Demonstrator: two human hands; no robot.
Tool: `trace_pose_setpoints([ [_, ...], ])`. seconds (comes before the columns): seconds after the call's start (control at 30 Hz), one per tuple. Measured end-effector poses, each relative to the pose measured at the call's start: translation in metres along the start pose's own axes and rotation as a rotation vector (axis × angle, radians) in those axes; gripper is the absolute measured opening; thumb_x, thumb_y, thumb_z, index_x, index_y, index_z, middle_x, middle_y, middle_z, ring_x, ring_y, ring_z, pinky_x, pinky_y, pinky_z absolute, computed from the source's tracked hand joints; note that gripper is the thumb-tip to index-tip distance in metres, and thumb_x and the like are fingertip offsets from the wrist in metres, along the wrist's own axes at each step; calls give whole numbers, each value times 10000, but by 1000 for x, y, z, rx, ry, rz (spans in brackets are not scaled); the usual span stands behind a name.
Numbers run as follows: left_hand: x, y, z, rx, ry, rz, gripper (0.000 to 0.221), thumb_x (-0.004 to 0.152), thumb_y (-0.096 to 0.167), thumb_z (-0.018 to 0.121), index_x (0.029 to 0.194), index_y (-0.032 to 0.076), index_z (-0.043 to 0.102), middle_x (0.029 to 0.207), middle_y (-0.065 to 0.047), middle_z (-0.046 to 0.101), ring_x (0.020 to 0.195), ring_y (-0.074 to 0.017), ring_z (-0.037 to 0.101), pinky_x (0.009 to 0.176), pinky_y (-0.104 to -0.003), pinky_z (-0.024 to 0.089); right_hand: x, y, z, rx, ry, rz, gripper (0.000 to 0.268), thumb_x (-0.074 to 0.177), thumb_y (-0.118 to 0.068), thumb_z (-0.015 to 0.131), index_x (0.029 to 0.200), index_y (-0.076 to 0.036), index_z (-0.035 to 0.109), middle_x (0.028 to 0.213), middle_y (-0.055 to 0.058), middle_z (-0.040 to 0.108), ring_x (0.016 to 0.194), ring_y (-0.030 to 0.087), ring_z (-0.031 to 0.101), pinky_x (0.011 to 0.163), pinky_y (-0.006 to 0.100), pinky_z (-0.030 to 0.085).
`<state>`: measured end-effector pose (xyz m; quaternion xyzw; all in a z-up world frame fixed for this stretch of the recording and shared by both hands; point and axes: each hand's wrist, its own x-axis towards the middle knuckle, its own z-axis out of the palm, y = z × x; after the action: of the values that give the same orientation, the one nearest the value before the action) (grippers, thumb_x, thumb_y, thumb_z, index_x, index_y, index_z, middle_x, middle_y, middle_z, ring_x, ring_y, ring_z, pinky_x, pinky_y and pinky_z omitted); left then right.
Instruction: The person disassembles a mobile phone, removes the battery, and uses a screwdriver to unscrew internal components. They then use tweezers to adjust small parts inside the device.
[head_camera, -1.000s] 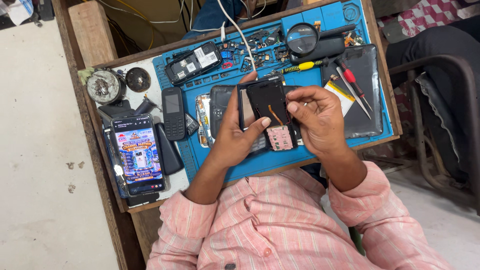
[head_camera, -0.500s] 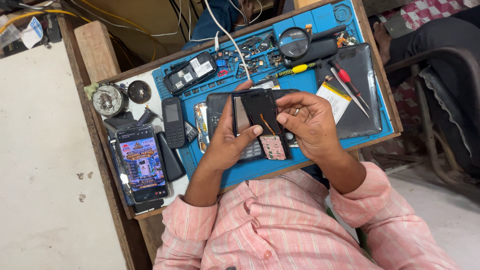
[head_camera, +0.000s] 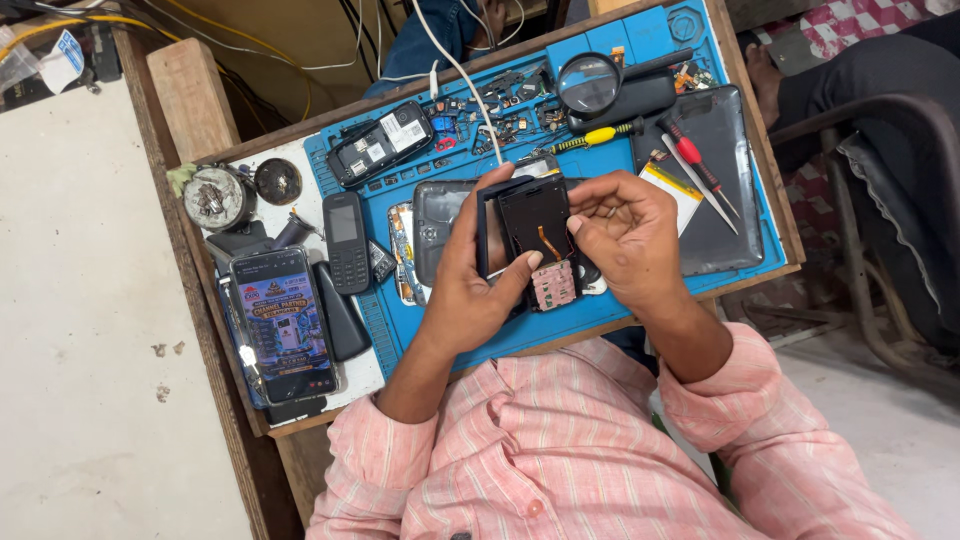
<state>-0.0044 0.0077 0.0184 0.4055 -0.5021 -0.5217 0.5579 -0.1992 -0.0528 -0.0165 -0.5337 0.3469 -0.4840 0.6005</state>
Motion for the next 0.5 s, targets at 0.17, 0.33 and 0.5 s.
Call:
trace_pose_setpoints([
  [0.17, 2, -1, -1, -64, 20, -50, 783, 927, -100, 671, 1609, 25, 306, 1457, -132, 560, 1354, -171, 576, 1148, -333, 497, 1, 1, 2, 21, 3, 24, 231, 949, 118, 638, 1175, 73, 624, 1081, 121, 707, 996, 133, 691, 931, 265, 587],
  [0.33, 3, -5, -4, -12, 22, -8, 782, 931, -85, 694, 1610, 15, 321, 1459, -146, 569, 1367, -183, 565, 1176, -349, 475, 3, 2, 1, 30, -5, 32, 273, 955, 104, 654, 1223, 75, 606, 1090, 113, 694, 1007, 131, 680, 929, 264, 583],
  [0.5, 3, -9, -5, -59, 27, -38, 786, 928, -75, 689, 1613, 16, 313, 1441, -142, 577, 1349, -181, 578, 1164, -346, 488, 3, 2, 1, 35, -13, 39, 284, 964, 95, 655, 1241, 73, 597, 1089, 107, 687, 1009, 127, 674, 919, 264, 586],
])
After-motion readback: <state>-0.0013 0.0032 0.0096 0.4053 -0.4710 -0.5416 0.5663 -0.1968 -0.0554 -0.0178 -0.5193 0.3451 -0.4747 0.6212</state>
